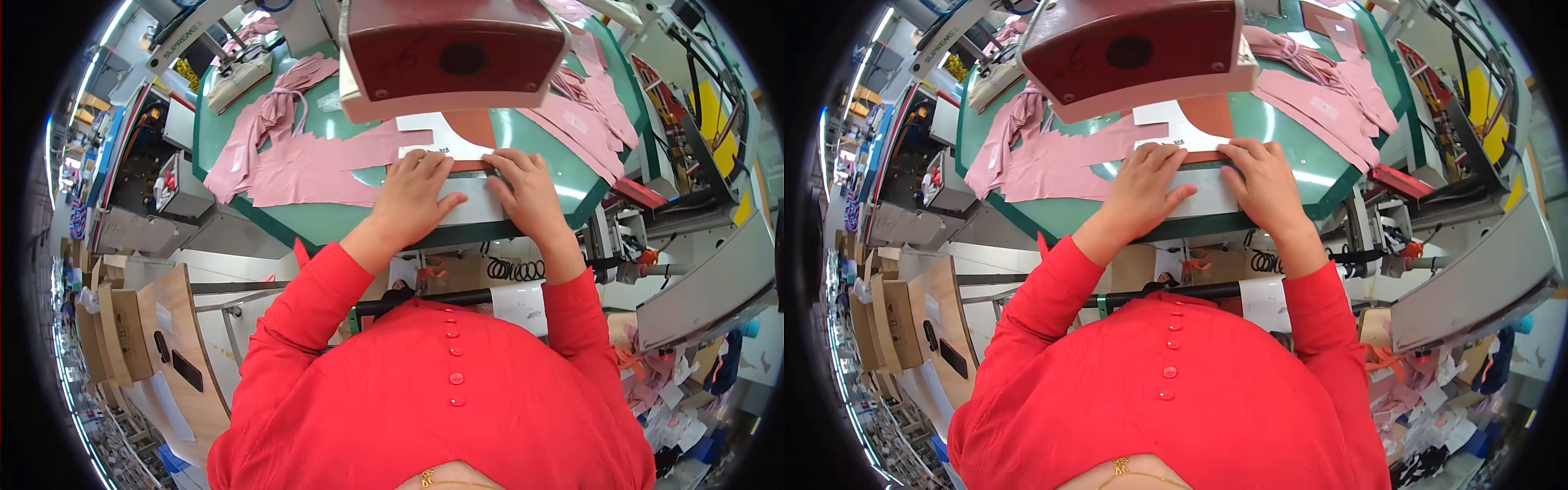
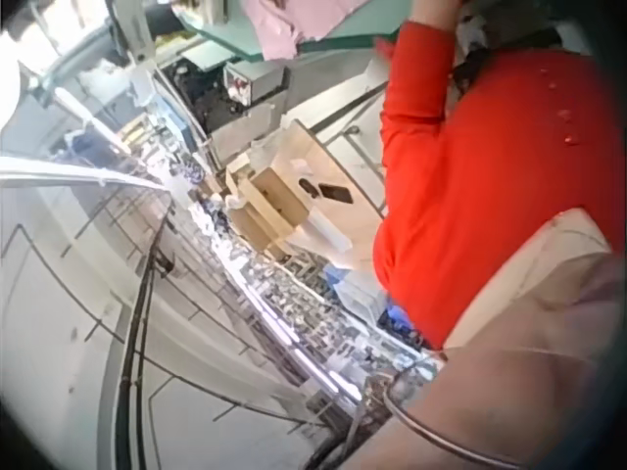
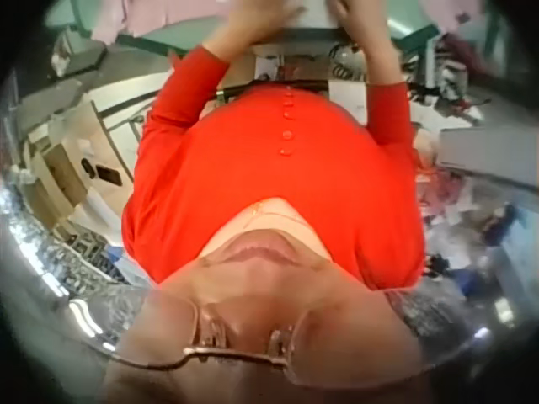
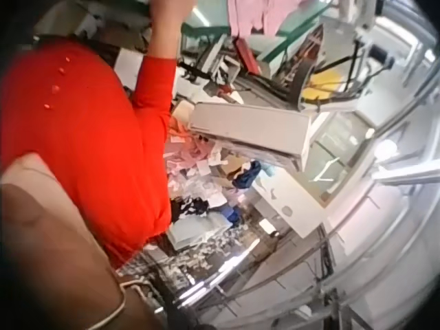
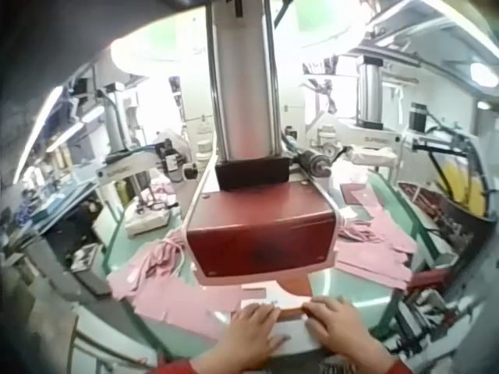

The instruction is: The person positions fabric pieces and tags onto the plates of a rotating press machine, aligning the materials by hand and cycling the machine.

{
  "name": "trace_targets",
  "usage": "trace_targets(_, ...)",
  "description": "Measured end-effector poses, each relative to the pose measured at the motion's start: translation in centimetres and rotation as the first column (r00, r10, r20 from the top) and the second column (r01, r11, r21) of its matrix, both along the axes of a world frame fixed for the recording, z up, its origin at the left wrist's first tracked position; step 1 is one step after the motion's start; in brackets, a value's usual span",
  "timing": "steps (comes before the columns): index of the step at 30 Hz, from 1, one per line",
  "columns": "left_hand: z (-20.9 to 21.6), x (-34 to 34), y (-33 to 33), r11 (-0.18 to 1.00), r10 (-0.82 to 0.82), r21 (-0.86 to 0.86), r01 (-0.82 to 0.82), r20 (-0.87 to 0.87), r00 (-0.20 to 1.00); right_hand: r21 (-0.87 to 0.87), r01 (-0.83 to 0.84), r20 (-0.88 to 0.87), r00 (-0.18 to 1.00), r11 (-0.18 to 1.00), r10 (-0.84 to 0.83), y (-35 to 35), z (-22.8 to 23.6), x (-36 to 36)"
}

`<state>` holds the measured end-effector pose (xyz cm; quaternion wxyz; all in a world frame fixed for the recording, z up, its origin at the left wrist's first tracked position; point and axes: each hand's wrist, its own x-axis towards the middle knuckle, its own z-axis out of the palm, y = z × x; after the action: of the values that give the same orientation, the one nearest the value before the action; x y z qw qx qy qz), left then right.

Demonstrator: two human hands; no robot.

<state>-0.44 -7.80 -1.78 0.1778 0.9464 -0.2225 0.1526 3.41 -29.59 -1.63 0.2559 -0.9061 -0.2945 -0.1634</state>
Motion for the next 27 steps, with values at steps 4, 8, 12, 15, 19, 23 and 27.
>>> trace_targets(4, -0.1, 0.0, 0.2, 1.0, 0.024, 0.005, -0.024, 0.01, 1.0, 0.012, -0.048, -0.041, 0.998, 0.999, 0.048, 1.0, 1.9, 1.5)
trace_targets(8, 0.0, -0.1, -0.4, 0.999, 0.052, 0.018, -0.052, -0.007, 0.999, -0.211, -0.067, 0.068, 0.994, 0.975, 0.083, 2.9, 1.9, 3.3)
trace_targets(12, 0.3, -0.3, -0.2, 0.998, 0.055, -0.001, -0.055, -0.056, 0.997, 0.077, -0.229, -0.151, 0.959, 0.97, 0.239, 3.9, 1.4, 3.9)
trace_targets(15, 0.1, -0.4, 0.1, 0.999, 0.047, 0.031, -0.045, -0.078, 0.996, 0.172, -0.183, -0.302, 0.925, 0.968, 0.229, 4.0, 1.2, 4.0)
trace_targets(19, 0.5, 0.8, 1.5, 0.999, -0.005, -0.049, 0.002, -0.07, 0.998, 0.259, -0.163, -0.369, 0.894, 0.952, 0.253, 3.6, 0.4, 4.6)
trace_targets(23, 2.5, 6.2, 8.1, 0.943, 0.106, -0.239, -0.232, -0.444, 0.89, 0.266, -0.152, -0.374, 0.894, 0.952, 0.247, 3.6, 0.4, 4.5)
trace_targets(27, 1.0, 10.8, 17.3, 0.9, 0.433, -0.057, -0.433, -0.012, 0.901, 0.272, -0.144, -0.4, 0.882, 0.952, 0.248, 4.0, 0.8, 4.3)
